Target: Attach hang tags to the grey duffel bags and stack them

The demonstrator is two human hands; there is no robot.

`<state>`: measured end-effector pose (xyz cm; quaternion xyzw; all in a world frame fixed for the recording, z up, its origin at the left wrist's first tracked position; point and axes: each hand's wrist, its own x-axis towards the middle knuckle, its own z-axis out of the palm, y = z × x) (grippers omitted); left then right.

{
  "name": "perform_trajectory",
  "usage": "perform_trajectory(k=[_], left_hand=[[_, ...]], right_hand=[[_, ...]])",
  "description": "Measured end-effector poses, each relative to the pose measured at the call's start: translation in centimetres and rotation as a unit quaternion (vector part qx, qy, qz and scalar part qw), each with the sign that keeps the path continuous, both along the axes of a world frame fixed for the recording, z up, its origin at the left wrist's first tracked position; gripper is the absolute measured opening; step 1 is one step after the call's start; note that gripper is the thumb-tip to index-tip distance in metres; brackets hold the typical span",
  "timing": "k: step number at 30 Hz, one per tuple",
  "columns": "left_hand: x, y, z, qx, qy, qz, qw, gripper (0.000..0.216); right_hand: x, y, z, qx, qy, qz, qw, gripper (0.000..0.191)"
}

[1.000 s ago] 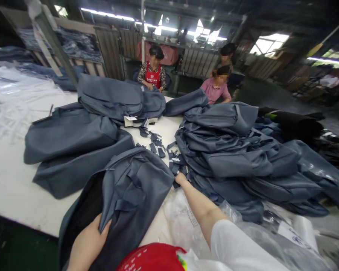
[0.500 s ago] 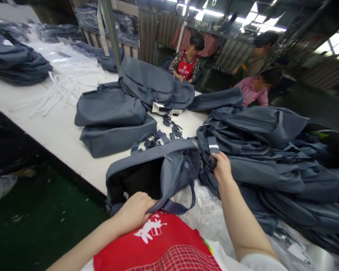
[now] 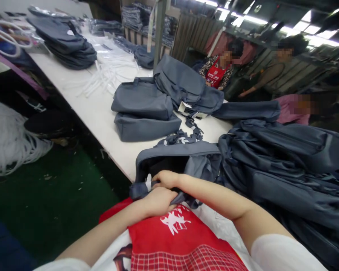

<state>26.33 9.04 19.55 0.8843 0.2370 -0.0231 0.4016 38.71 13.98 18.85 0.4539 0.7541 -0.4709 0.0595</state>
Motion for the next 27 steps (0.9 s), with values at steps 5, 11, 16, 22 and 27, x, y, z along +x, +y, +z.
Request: perform_trajectory(k=[5,11,16,22,27], left_hand=[[-2.6,-0.1,-0.6,-0.038,-0.022,0.032,0.999,0.02],[-8.8,1.2,-1.7,-0.183,-0.097,0.235,0.95,0.029],[-15.8,3.0,-7.6,-0.129,-0.012,0.51,0.85,0.042],[-16.9,2.2,-11.9,-0.186,0.007,0.493,0.85,0.049],[-15.3,1.5,-10.3,-0.12,0.005,0.479,0.87,0.035]], right_hand=[[-2.9,-0.8,-5.6,-0.024,-0.05,0.031,0.998,0.016],[-3.4,-2.7,-7.0,0.028,-0.094,-0.008,0.995,0.016],[-2.7,-4.2,-8.1,0.061,-0.123,-0.029,0.99,0.026],[-2.4,-4.9,-7.8,0.067,-0.149,-0.032,0.986,0.03],[-2.7,-5.8,-6.7,0.083,-0.215,-0.068,0.971,0.042]])
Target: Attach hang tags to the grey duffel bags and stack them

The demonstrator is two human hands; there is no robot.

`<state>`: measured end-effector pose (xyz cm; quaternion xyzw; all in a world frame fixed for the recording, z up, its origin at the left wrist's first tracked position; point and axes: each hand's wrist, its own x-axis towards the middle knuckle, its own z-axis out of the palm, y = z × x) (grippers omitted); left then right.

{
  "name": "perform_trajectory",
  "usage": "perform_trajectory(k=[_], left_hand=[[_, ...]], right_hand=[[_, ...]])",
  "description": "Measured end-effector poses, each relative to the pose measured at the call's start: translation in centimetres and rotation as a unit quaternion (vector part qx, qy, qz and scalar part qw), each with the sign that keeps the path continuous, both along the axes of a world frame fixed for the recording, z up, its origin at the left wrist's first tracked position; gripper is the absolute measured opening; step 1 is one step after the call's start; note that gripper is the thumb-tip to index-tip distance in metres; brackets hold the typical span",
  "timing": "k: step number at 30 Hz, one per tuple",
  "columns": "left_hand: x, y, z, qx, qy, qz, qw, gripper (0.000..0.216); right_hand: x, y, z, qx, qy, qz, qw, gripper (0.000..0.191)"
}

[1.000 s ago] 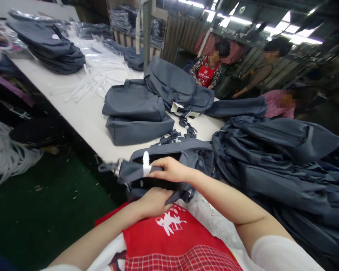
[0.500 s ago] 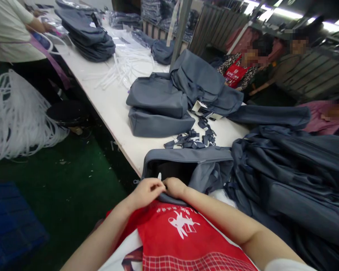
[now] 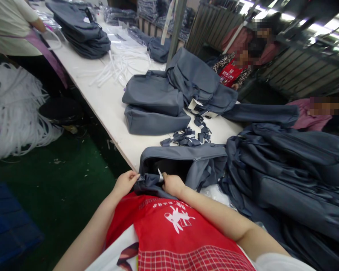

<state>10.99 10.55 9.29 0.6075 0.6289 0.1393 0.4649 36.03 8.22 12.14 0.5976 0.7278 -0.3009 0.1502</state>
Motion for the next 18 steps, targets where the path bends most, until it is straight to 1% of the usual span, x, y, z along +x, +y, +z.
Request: perform_trajectory(k=[3,5,7,9,11,14,16,18], left_hand=[[1.2,-0.1,0.9,0.023,0.018,-0.023,0.999,0.025],[1.9,0.0,1.1,0.035,0.036,-0.024,0.998,0.021],[2.2,0.1,1.2,0.05,0.058,-0.01,0.997,0.022],[2.1,0.2,1.2,0.059,0.063,-0.003,0.996,0.024],[2.0,0.3,1.3,0.058,0.04,-0.017,0.997,0.023],[2.0,0.3,1.4,0.053,-0.018,-0.035,0.998,0.02],[2.2,0.4,1.3,0.046,-0.053,-0.023,0.997,0.022],[2.5,0.4,1.1,0.023,-0.091,-0.005,0.996,0.03]], right_hand=[[-0.2,-0.2,-0.2,-0.02,-0.027,-0.016,0.999,0.038],[-0.2,-0.2,-0.7,-0.047,-0.013,-0.014,0.999,0.031],[0.0,-0.3,-1.1,-0.059,0.018,-0.023,0.998,0.026],[0.5,-0.4,-1.4,-0.047,0.057,-0.056,0.996,0.025],[1.2,-0.6,-1.5,-0.024,0.111,-0.105,0.988,0.026],[2.4,-0.5,-1.8,-0.015,0.225,-0.182,0.957,0.029],[3.1,-0.2,-2.1,-0.027,0.306,-0.228,0.924,0.033],[3.7,0.0,-2.4,-0.038,0.38,-0.268,0.885,0.038]])
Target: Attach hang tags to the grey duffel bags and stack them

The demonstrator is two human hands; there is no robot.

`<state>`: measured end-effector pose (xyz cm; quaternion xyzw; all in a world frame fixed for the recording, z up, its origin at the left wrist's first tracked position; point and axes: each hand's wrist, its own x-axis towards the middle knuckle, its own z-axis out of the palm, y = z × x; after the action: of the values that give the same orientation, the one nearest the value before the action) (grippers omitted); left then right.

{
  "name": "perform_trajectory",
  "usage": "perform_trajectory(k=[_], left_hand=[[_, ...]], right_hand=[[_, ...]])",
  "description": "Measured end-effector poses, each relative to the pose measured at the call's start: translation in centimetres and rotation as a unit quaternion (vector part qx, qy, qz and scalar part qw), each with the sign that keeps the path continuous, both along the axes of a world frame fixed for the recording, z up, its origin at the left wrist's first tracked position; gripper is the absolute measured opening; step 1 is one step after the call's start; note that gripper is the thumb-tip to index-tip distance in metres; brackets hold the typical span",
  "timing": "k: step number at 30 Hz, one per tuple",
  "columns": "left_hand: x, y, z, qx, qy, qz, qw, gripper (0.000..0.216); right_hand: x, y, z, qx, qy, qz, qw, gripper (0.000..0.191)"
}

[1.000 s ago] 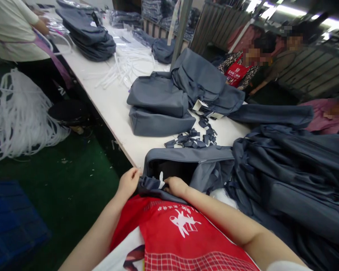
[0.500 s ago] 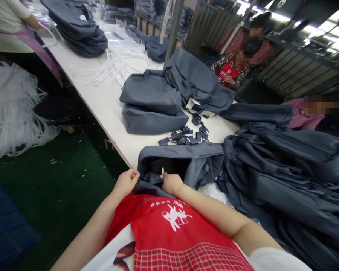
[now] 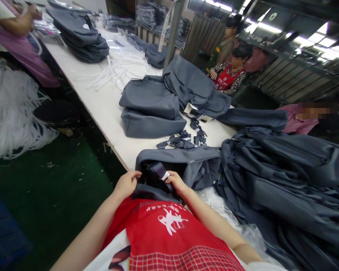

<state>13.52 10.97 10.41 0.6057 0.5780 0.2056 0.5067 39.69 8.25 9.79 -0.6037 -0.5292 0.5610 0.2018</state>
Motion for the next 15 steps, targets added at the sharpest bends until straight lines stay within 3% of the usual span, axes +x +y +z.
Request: perform_trajectory(k=[4,8,11,15], left_hand=[[1.4,-0.2,-0.4,-0.125,-0.098,0.011,0.987,0.045],[3.6,-0.4,-0.5,-0.248,-0.202,0.042,0.947,0.05],[5.2,-0.1,-0.9,-0.271,-0.253,0.1,0.923,0.054],[6.6,0.2,-1.4,-0.238,-0.27,0.171,0.917,0.054]], right_hand=[[0.7,0.0,-0.2,-0.011,0.131,-0.054,0.99,0.037],[0.8,-0.3,-0.2,-0.031,0.194,-0.062,0.979,0.033],[0.9,-0.6,-0.4,-0.046,0.197,-0.047,0.978,0.032],[1.1,-0.8,-0.9,-0.061,0.147,-0.016,0.987,0.033]])
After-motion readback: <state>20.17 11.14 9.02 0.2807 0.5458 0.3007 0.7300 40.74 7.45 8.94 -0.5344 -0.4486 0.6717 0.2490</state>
